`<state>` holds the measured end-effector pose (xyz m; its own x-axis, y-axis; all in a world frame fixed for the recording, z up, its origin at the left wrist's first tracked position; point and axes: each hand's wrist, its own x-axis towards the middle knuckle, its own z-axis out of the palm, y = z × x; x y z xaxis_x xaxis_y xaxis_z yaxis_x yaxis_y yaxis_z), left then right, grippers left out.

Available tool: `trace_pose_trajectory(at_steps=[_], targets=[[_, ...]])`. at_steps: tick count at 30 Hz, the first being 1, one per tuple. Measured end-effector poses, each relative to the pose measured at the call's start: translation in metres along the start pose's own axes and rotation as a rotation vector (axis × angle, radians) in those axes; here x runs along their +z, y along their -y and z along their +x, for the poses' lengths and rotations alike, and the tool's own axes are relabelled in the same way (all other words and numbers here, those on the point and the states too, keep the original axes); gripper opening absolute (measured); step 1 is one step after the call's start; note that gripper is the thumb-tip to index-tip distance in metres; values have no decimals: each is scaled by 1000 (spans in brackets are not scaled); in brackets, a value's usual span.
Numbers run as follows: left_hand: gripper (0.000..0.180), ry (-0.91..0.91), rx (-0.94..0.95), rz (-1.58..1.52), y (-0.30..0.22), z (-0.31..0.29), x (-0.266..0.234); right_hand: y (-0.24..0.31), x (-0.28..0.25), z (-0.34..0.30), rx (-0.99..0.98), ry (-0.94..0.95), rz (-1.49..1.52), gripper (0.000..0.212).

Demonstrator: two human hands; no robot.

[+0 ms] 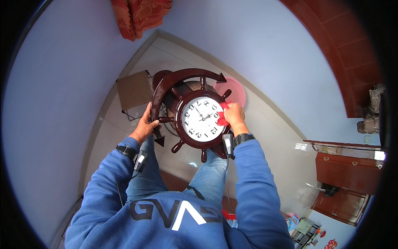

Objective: The person wipes a ship's wheel–style wall clock with a red cloth, then rinses and wrings the cloth in a pink basin, and continues wiping the clock face and frame. The clock is handled and turned over during cleaning.

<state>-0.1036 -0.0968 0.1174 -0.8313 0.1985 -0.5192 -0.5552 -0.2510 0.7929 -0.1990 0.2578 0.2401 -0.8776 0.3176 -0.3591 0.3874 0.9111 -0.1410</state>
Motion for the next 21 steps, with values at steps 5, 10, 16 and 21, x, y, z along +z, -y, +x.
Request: trace_pose_trajectory(at_steps=[5, 10, 16, 21], targets=[[91, -40, -20, 54, -4, -3, 4, 65, 13, 25, -357, -34, -163, 22], [90, -27, 28, 32, -7, -5, 8, 128, 42, 16, -746, -23, -369, 19], [88, -38, 53, -29, 2, -2, 7, 69, 29, 20, -600, -207, -230, 12], [88, -24, 152, 11, 4, 0, 7, 49, 36, 10, -611, -133, -32, 19]])
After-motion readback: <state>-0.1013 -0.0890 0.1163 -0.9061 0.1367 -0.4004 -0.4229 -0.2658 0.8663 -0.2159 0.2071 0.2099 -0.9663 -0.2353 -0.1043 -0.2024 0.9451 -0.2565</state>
